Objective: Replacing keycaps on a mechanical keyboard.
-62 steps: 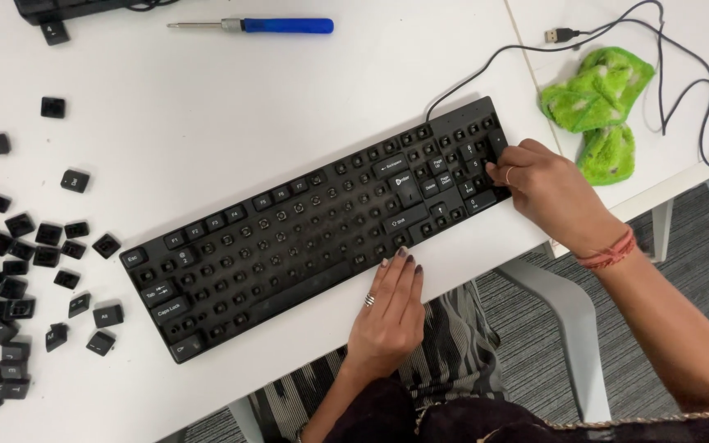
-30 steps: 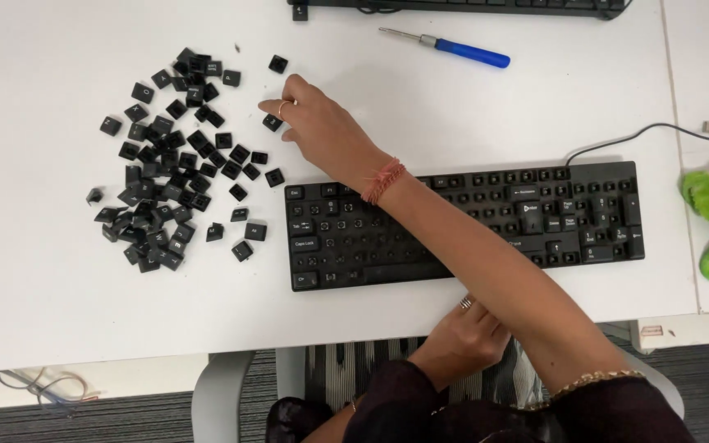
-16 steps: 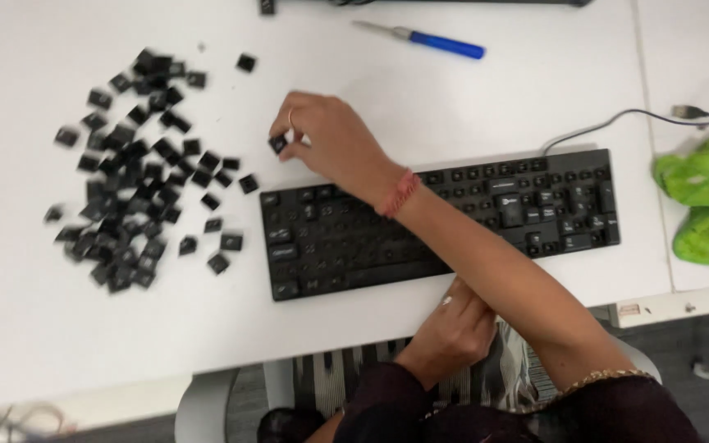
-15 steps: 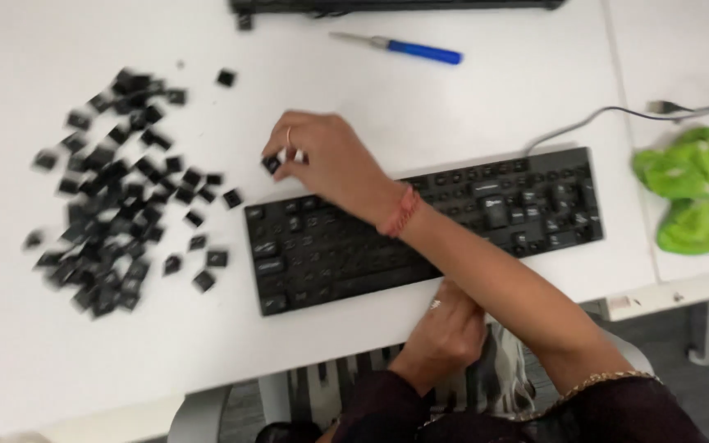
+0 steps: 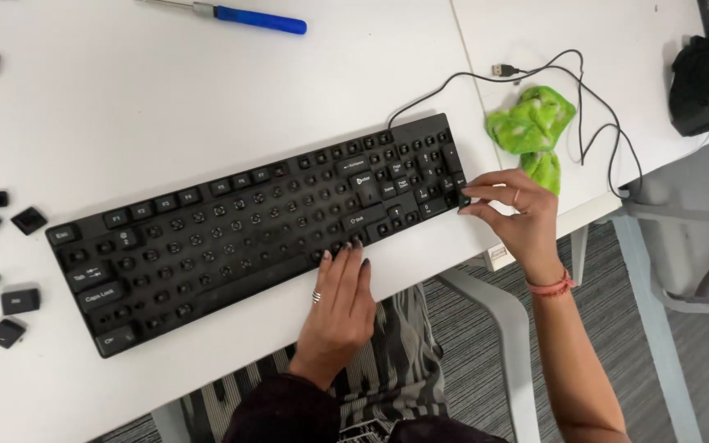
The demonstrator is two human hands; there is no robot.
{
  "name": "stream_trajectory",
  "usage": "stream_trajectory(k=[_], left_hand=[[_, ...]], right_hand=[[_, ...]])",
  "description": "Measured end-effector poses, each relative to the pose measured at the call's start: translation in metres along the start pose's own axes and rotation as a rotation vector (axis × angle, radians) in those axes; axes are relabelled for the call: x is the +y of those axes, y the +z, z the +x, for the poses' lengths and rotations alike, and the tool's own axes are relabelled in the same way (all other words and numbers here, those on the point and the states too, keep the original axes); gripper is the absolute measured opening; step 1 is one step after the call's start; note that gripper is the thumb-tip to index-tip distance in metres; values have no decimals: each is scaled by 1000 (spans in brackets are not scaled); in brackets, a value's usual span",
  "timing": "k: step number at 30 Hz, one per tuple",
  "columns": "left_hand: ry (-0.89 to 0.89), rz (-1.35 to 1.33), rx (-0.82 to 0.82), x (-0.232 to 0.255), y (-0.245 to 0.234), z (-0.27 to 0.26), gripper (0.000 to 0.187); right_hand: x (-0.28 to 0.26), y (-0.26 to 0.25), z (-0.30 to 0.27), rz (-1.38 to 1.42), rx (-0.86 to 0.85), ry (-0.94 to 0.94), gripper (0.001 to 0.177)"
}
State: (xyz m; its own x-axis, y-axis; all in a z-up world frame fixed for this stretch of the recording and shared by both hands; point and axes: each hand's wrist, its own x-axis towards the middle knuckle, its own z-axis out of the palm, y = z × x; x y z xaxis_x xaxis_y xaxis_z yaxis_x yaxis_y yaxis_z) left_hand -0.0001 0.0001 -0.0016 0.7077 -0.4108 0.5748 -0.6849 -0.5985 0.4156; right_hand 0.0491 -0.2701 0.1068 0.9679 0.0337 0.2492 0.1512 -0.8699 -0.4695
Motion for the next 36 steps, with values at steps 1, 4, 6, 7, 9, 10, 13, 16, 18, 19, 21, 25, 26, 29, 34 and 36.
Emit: stream_trajectory(k=[1, 4, 6, 7, 9, 10, 13, 16, 18, 19, 21, 25, 26, 29, 34, 36], left_hand=[[12, 28, -5, 0, -2, 1, 25], [23, 63, -12, 1, -6, 4, 25], [19, 78, -13, 0, -7, 5, 26], [15, 68, -27, 1, -7, 5, 26], [9, 62, -40, 1, -7, 4, 25], [15, 74, -32, 1, -6, 4, 24], [21, 91, -19, 1, -6, 5, 23], [25, 99, -11, 0, -6, 5, 22], [25, 100, -10, 0, -7, 7, 21], [24, 102, -8, 1, -9, 8, 21], [17, 105, -8, 1, -12, 9, 21], [22, 124, -14, 0, -13, 9, 21], [29, 131, -22, 0, -13, 9, 21], [26, 122, -36, 0, -11, 9, 21], [22, 115, -35, 0, -14, 10, 22], [18, 126, -27, 0, -15, 12, 22]], right_hand=[[6, 0, -2, -19, -8, -16, 29], [20, 3, -2, 1, -34, -12, 30], [27, 7, 2, 45, -54, 2, 31], [29, 8, 2, 39, -69, -10, 30], [31, 9, 3, 37, -85, -25, 28], [32, 9, 5, 21, -92, -30, 27], [34, 8, 7, 13, -113, -43, 25], [35, 7, 11, 27, -149, -18, 19], [33, 4, 15, 32, -180, 17, 16], [32, 3, 17, 43, -217, 52, 16], [25, 1, 22, 55, -260, 86, 16], [14, -4, 23, -54, -309, -10, 19], [12, -4, 22, -98, -306, -43, 19], [18, -4, 18, -174, -277, -272, 16], [15, -5, 19, -165, -305, -334, 13], [10, -5, 25, -153, -314, -348, 13]])
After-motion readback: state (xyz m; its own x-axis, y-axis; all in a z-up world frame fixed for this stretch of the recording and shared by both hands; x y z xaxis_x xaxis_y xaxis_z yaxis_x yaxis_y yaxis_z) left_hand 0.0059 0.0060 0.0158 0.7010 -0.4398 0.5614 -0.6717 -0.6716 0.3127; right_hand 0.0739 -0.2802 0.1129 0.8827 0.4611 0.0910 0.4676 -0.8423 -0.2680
